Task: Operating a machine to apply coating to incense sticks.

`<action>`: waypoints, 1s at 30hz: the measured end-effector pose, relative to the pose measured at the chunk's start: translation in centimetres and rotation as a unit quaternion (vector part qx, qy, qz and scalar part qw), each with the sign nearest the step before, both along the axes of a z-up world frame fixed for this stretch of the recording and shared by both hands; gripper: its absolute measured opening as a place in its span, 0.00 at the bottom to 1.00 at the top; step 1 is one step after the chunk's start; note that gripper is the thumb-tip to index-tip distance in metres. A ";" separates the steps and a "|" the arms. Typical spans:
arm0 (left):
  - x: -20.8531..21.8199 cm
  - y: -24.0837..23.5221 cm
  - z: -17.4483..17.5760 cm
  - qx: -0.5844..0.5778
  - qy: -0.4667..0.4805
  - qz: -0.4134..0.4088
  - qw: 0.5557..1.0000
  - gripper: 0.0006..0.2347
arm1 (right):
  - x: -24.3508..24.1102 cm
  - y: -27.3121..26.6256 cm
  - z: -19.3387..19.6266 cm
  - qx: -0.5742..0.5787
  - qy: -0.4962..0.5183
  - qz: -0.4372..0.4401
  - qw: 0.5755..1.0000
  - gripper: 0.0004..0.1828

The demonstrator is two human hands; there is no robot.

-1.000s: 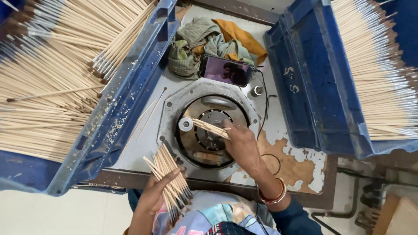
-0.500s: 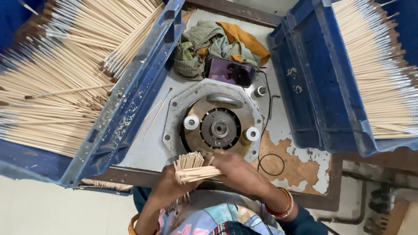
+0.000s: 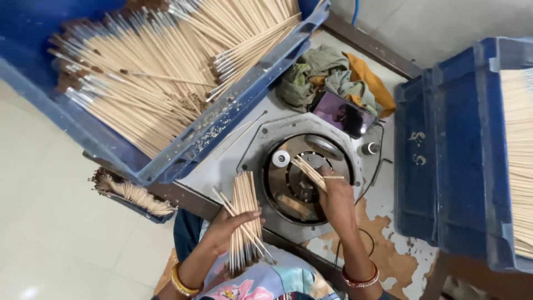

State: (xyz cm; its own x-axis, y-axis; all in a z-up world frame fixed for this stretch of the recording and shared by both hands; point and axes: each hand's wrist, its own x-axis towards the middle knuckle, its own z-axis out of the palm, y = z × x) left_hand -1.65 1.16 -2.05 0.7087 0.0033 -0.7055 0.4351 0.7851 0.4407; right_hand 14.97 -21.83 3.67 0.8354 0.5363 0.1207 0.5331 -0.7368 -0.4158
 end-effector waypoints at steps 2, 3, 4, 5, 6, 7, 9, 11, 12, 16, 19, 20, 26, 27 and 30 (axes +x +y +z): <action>-0.6 -0.4 0.2 -0.010 0.002 -0.021 1.000 0.21 | -1.8 0.5 2.1 0.003 0.010 0.012 1.000 0.17; -0.4 -0.6 0.2 0.046 -0.057 -0.063 0.995 0.20 | -2.2 1.4 3.9 0.016 0.068 -0.073 0.995 0.14; -0.2 -0.7 0.3 0.104 -0.114 -0.105 0.982 0.19 | -2.5 2.2 5.8 0.027 0.125 -0.157 0.979 0.11; 0.0 -0.8 1.3 0.104 -0.111 -0.102 0.983 0.19 | -3.6 2.0 6.0 0.026 0.128 -0.153 0.980 0.11; 0.2 -1.0 2.4 0.189 -0.177 -0.143 0.955 0.17 | -4.6 1.7 6.2 0.101 0.216 -0.123 0.963 0.14; 0.8 -0.9 3.4 0.272 -0.245 -0.185 0.912 0.16 | -5.4 1.5 6.4 0.177 0.297 -0.093 0.934 0.18; 1.6 0.0 3.1 0.286 -0.273 -0.204 0.896 0.16 | -4.6 -0.6 5.0 0.093 0.231 0.047 0.967 0.15; 2.2 0.2 1.8 0.295 -0.298 -0.224 0.880 0.16 | -3.7 -2.4 4.9 0.001 0.162 0.182 0.970 0.14; 2.1 -0.2 0.8 0.251 -0.259 -0.195 0.912 0.16 | -3.3 -3.1 5.6 0.069 0.136 0.087 0.984 0.09; 2.0 -0.8 -0.4 0.085 -0.115 -0.072 0.987 0.18 | 0.3 -1.2 4.8 -0.066 0.019 -0.048 0.996 0.18; 0.6 0.2 -0.3 -0.008 -0.036 -0.051 0.998 0.18 | -0.3 0.5 3.2 -0.055 0.050 -0.054 0.996 0.15; 0.7 0.2 0.4 -0.011 -0.036 -0.056 0.998 0.18 | 0.1 0.6 2.6 -0.058 0.051 -0.060 0.995 0.15; 0.2 -0.2 1.4 -0.007 0.020 -0.060 0.998 0.21 | -1.2 0.5 3.2 0.075 0.026 -0.014 0.997 0.15; 0.1 -0.5 1.2 0.038 -0.017 -0.078 0.996 0.21 | -2.0 0.9 4.4 0.112 0.055 -0.016 0.992 0.14; -0.2 -1.3 0.7 0.165 -0.120 -0.141 0.969 0.19 | -3.8 1.6 7.0 0.153 0.130 0.032 0.979 0.14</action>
State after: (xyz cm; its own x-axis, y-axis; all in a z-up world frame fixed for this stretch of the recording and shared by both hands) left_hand -1.87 -0.17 -1.40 0.8578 -0.0170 -0.5138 0.4655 0.4496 0.7623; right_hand 11.14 -20.24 10.63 0.8251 0.5604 0.0712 0.4204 -0.5250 -0.7400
